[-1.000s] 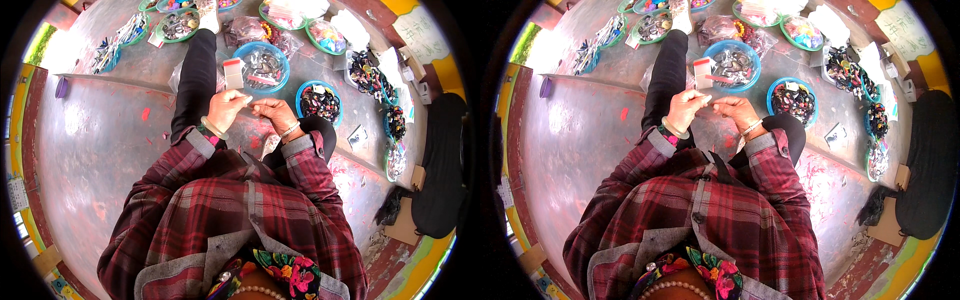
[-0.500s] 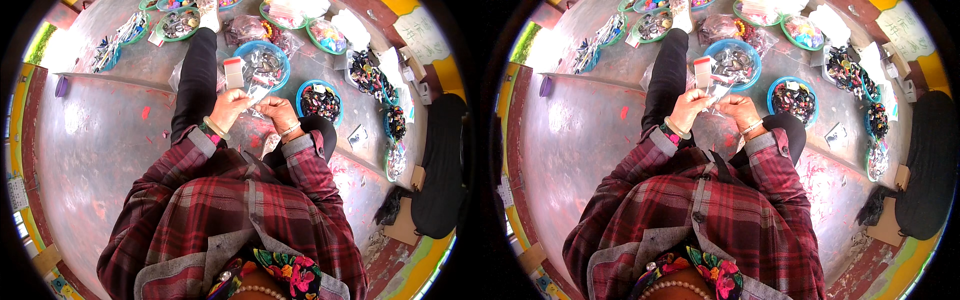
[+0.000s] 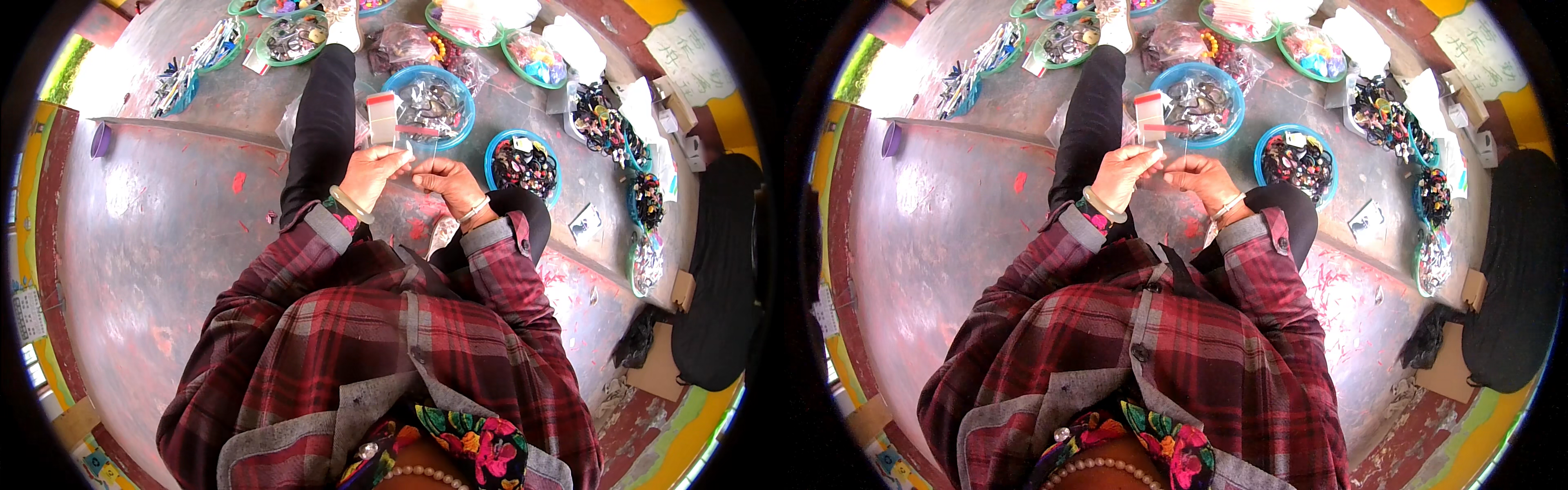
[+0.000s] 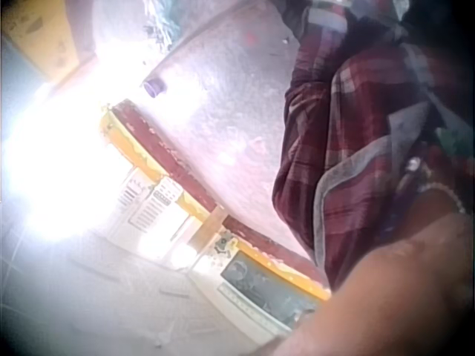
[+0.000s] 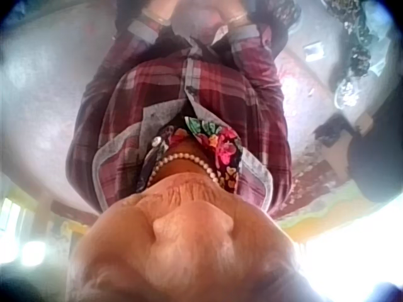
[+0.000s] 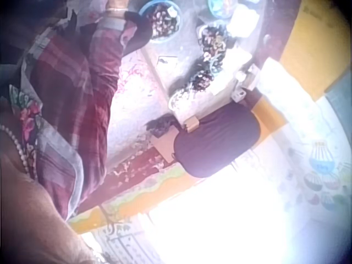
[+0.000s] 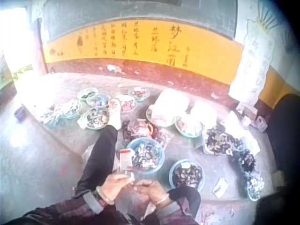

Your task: The person sits on the floor and packs small hair accessories into clear plastic bags. They pick up items from blue bowls, place them into bags, and seal them. The person handles hair ties and clips one by one, organizing them into individual packages.

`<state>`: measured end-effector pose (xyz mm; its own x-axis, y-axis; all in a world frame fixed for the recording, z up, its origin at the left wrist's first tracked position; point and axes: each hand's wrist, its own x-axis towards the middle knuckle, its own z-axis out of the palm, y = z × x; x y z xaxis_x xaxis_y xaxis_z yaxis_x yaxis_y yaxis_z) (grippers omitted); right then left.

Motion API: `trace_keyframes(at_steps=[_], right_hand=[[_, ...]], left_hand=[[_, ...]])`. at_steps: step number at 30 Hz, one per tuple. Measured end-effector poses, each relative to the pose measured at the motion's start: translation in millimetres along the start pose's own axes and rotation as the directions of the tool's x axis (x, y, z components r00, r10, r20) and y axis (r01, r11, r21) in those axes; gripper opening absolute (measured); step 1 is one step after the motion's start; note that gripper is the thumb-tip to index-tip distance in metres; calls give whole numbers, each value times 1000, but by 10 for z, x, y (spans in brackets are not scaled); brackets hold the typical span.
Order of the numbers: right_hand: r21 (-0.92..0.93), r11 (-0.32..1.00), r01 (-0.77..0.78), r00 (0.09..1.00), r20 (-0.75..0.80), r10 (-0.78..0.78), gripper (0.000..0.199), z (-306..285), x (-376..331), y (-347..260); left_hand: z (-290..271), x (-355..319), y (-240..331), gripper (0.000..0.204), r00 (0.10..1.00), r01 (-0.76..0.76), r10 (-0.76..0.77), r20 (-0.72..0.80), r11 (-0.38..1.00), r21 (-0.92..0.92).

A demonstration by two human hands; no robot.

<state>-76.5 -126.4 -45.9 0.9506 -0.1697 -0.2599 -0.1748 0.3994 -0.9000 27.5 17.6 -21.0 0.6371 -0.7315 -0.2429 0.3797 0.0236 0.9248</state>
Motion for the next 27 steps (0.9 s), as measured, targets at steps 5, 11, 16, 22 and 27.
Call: trace_keyframes(at_steps=[5, 11, 16, 22, 27], right_hand=[[-36, 996, -82, 996, -28, 81, 14, 48, -16, 2], [-2, 998, -57, 997, -47, 57, 10, 52, -3, 23], [8, 1000, -1, 992, -129, 2, 6, 123, 8, 17], [-233, 967, 106, 954, -251, -166, 14, 69, 69, 90], [-725, 688, -43, 859, -378, -344, 26, 185, 11, -26]], left_hand=[[-21, 42, -69, 13, 996, -61, 55, -66, 995, -85], [31, 50, -69, 11, 996, -25, 12, -85, 987, -159], [13, 66, -85, 8, 998, 13, -21, -51, 988, -152], [26, 90, -175, 19, 976, -118, 109, -190, 992, -39], [-51, 100, -354, 23, 977, -105, 114, -181, 993, 58]])
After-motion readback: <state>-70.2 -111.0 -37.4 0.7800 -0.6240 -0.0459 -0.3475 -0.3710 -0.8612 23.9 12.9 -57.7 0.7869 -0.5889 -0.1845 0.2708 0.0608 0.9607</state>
